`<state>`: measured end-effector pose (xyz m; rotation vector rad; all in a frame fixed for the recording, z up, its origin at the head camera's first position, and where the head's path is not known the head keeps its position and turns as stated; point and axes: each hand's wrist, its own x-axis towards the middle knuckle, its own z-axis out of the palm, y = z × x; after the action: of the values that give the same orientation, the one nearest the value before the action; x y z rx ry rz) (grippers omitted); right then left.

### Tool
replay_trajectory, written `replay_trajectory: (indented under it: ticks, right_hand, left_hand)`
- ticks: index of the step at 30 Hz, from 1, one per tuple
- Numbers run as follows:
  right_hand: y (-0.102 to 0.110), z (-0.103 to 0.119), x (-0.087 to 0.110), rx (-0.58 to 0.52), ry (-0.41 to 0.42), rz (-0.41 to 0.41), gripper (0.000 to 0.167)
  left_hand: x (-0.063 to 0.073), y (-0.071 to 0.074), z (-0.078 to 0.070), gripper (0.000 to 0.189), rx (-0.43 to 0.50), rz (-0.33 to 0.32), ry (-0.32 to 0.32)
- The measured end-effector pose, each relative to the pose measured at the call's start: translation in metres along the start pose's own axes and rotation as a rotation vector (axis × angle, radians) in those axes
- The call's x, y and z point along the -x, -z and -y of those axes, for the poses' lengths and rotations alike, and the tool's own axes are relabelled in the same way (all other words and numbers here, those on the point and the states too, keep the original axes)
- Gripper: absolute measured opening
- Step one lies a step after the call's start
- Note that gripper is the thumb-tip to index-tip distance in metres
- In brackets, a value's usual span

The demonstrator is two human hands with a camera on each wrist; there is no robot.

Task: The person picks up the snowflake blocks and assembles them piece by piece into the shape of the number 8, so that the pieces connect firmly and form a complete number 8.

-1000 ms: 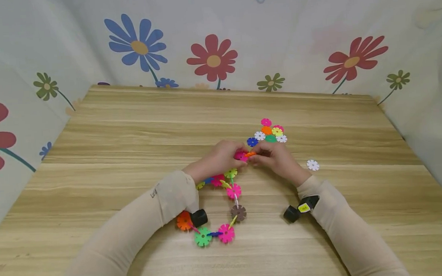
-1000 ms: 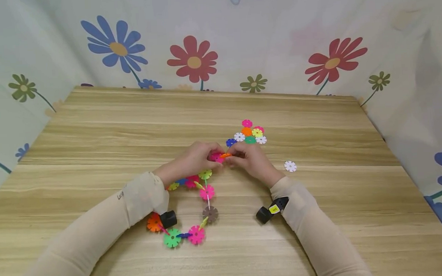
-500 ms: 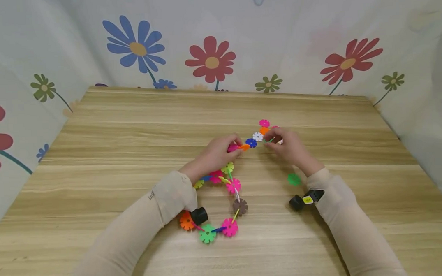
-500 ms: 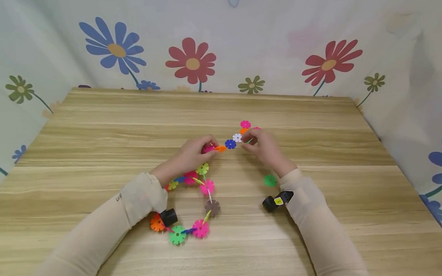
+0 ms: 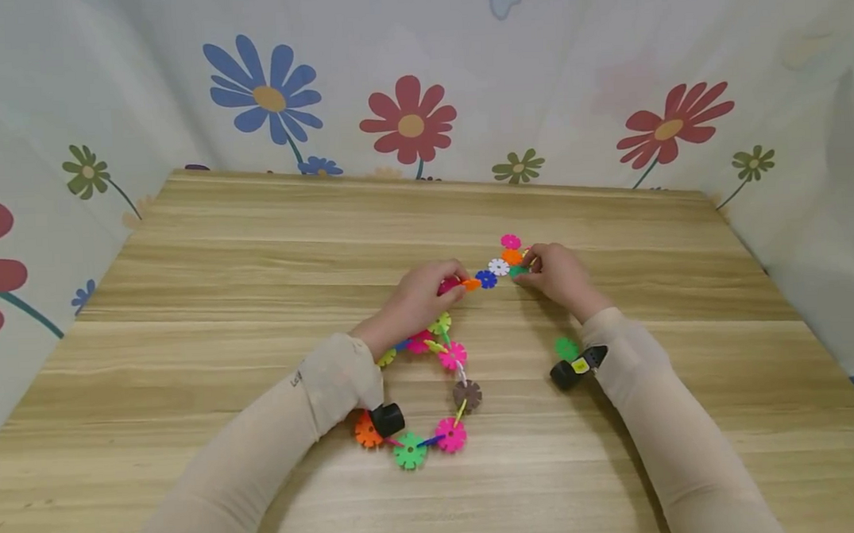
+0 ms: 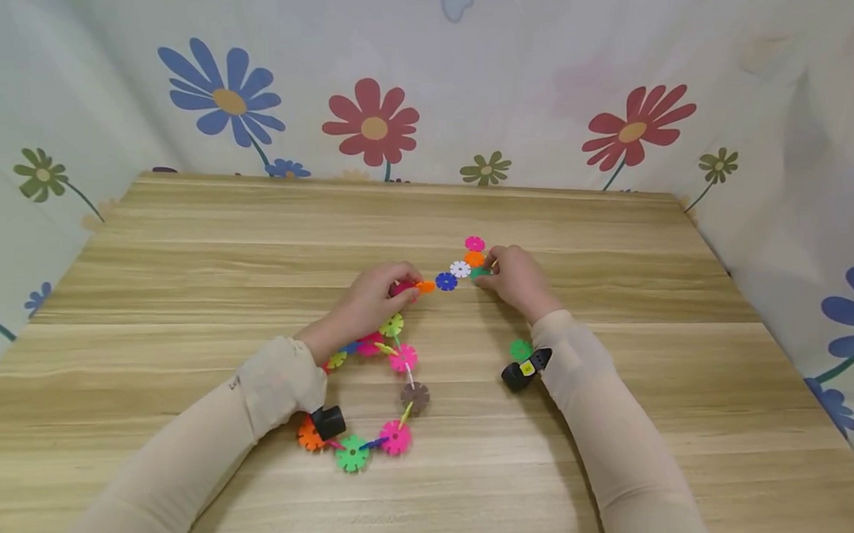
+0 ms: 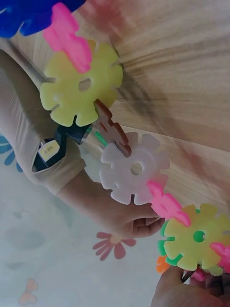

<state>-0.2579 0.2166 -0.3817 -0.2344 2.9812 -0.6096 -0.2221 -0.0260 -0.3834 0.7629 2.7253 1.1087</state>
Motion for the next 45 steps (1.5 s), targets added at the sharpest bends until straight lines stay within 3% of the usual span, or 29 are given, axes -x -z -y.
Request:
replay_trajectory:
  ticks: [7, 12, 18, 23, 29, 36, 41, 45]
  right_hand:
    - [-0.002, 0.000, 0.001, -0.112, -0.025, 0.018, 0.032]
    - [-0.004, 0.004, 0.007, -0.348, -0.033, 0.038, 0.023]
    - [-0.011, 0.014, 0.019, -0.583, 0.051, 0.051, 0.017]
    - [-0.015, 0.023, 0.028, -0.731, 0.100, 0.112, 0.017]
    - [-0.020, 0.031, 0.032, -0.834, 0.101, 0.146, 0.018]
    - [-0.024, 0.036, 0.036, -0.900, 0.106, 0.119, 0.016]
    - [-0.029, 0.038, 0.038, -0.991, 0.111, 0.111, 0.007]
    - [-0.031, 0.041, 0.040, -1.000, 0.134, 0.098, 0.005]
  left_hand:
    - [0.000, -0.003, 0.002, 0.019, 0.007, 0.004, -0.022]
    - [0.003, -0.004, 0.004, 0.020, 0.006, 0.007, -0.022]
    - [0.005, -0.003, 0.004, 0.019, 0.001, -0.009, -0.028]
    - [0.004, -0.002, 0.002, 0.019, -0.009, -0.010, -0.029]
    - [0.003, -0.002, 0.000, 0.017, -0.005, -0.016, -0.040]
    - [0.003, -0.005, -0.001, 0.014, -0.034, -0.067, -0.096]
    - [0.004, -0.005, -0.002, 0.011, -0.010, -0.113, -0.107]
    - [0.006, -0.005, -0.004, 0.011, -0.020, -0.123, -0.120]
